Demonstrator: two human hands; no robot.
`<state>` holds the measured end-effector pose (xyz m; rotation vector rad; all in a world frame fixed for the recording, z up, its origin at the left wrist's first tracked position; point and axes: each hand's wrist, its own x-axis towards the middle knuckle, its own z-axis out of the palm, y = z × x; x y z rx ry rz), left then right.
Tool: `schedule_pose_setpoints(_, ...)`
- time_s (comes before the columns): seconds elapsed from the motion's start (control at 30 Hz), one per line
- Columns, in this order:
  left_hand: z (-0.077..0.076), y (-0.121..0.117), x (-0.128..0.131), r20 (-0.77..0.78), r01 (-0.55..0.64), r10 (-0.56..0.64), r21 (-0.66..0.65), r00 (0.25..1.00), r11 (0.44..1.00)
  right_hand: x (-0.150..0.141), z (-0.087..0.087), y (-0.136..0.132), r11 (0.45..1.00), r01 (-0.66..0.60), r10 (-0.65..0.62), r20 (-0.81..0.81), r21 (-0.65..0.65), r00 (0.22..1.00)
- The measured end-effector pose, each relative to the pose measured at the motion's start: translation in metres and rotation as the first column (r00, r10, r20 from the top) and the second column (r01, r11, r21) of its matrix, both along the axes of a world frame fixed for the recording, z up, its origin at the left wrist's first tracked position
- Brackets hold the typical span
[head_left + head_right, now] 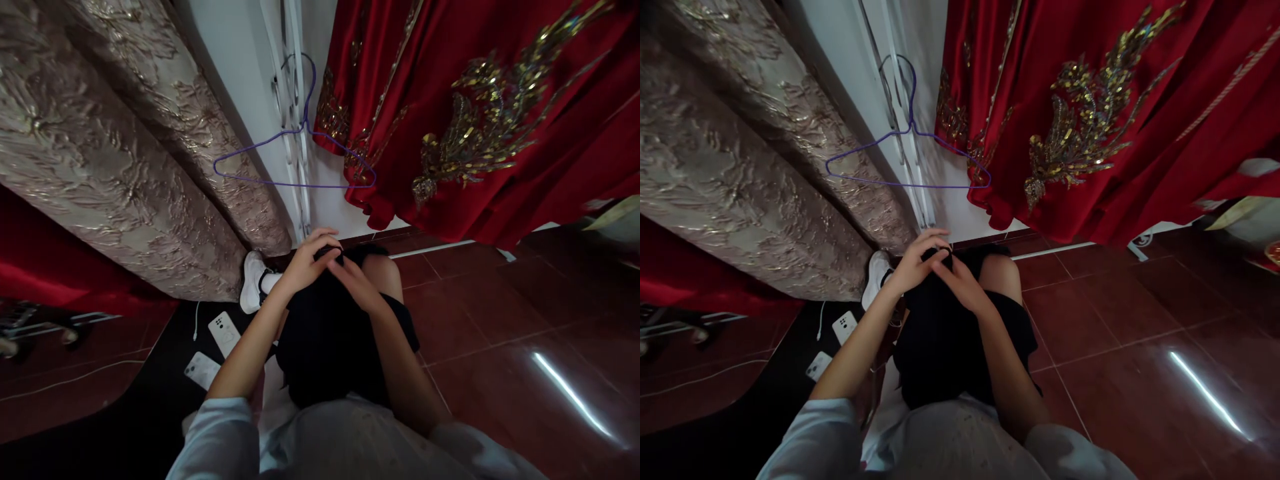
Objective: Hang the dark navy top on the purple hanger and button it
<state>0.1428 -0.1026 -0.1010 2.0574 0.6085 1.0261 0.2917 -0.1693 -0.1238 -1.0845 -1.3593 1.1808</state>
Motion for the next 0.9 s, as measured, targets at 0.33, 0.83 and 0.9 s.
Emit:
schedule_pose_setpoints(0.33, -0.043, 0.024, -0.069, -0.456, 0.131, -0.154, -0.082, 0.877, 0.988, 0.034, 0.090, 0.034, 0.919, -0.249, 0.100, 0.433, 0.304, 0.896)
schedule_pose_setpoints(0.83, -0.008, 0.025, -0.218, -0.774, -0.267, 0.173, 0.005, 0.609, 0.964, -0.005, 0.022, 0.174, 0.920, 0.117, -0.158, 0.081, 0.374, 0.984)
schedule_pose_setpoints(0.9, -0.005, 0.030, -0.229, -0.718, -0.327, 0.298, 0.104, 0.629, 0.939, 0.012, 0.026, 0.158, 0.908, 0.104, -0.168, 0.125, 0.406, 0.978)
